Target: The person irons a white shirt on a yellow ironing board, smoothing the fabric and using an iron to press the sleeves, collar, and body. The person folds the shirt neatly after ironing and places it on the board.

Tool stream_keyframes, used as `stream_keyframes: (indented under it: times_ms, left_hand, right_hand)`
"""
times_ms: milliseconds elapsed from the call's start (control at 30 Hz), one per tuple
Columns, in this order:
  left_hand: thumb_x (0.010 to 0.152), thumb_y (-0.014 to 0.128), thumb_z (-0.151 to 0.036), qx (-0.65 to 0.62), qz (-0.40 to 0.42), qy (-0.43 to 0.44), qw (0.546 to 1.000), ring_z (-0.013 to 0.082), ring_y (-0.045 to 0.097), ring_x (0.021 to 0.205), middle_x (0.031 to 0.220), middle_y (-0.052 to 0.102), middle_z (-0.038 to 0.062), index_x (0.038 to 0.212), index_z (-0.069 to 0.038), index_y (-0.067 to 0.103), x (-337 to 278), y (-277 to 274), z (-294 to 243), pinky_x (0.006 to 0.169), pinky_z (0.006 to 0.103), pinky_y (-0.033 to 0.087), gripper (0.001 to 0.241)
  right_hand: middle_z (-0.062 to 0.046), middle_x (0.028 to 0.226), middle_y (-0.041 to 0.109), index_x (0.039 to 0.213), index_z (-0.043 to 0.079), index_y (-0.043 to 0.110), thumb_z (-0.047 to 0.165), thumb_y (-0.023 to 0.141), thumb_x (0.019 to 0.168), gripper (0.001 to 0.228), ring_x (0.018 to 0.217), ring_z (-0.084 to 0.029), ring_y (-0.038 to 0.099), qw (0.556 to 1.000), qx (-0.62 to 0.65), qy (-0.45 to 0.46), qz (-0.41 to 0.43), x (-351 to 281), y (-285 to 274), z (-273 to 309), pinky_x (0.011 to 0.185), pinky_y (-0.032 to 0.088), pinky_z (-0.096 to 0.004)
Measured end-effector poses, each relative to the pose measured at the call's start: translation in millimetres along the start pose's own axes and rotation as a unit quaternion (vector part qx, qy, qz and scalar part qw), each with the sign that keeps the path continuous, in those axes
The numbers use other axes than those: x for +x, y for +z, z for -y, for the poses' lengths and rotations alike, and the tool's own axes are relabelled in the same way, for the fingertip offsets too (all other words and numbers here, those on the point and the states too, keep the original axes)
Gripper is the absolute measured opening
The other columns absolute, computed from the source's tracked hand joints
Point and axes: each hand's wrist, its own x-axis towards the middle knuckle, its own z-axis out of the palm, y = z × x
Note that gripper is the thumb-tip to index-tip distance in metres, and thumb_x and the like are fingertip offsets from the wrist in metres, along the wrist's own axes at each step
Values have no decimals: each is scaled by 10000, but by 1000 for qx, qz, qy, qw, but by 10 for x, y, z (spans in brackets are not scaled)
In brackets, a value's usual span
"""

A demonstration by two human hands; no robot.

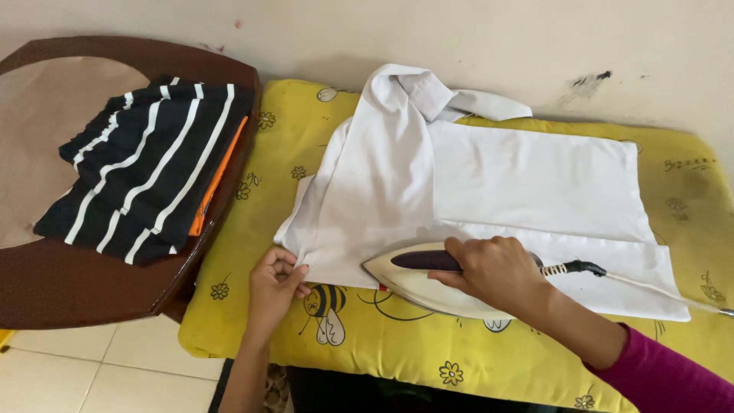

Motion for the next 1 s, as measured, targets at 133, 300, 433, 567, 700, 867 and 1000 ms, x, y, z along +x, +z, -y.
stream_keyframes:
  times_ms: [133,300,433,567,700,867,1000]
  left_hand:
    - [885,731,9,4,-6,0,1000,247,699,461,686,633,184,1018,43,544,4,-19,52,399,282,619,232]
    - [891,752,16,68,-26,-56,996,228,699,485,687,700,139,905,-32,581,-83,46,-226,436,292,541,179]
    - [893,744,20,65,-23,-54,996,227,701,494,694,681,133,919,-31,587,-56,36,-181,446,288,541,167]
    - [893,741,-5,53,-12,-38,998,223,704,484,675,685,123,919,-50,570,-21,20,-109,428,288,530,178]
    - [898,735,-5,61,-19,-43,997,226,695,491,678,670,128,938,-36,579,-66,46,-205,445,294,537,164]
    - [903,733,26,80,-15,-61,995,226,704,523,726,713,148,950,-18,610,-117,57,-339,468,291,557,139]
    - [896,739,21,75,-6,-48,996,234,704,507,726,714,156,966,-14,612,-46,-7,-136,455,298,563,150]
  right_hand:
    - [-13,619,688,937,240,635,712,573,872,480,590,-286,741,999,21,-21,30,3,51,-25,579,600,-431]
    - [-18,614,659,965,168,569,788,460,942,629,520,-346,671,991,-42,85,91,-276,177,-115,440,509,-474]
    - [-27,566,641,915,207,580,837,480,874,639,513,-344,669,980,-76,165,82,-579,125,-343,438,501,-488]
    - [-119,639,701,971,222,596,860,467,839,664,689,-439,711,945,-56,289,144,-499,85,-509,601,554,-532]
    - [-111,614,673,915,194,607,850,432,894,680,629,-408,702,953,-98,272,90,-325,294,-647,516,534,-474]
    - [-132,702,724,1010,201,616,846,434,877,683,721,-425,725,940,-60,292,168,-418,75,-646,600,565,-496]
    - [-158,814,772,1095,197,615,860,358,875,743,824,-419,764,907,-65,350,226,-663,-97,-919,690,608,-518]
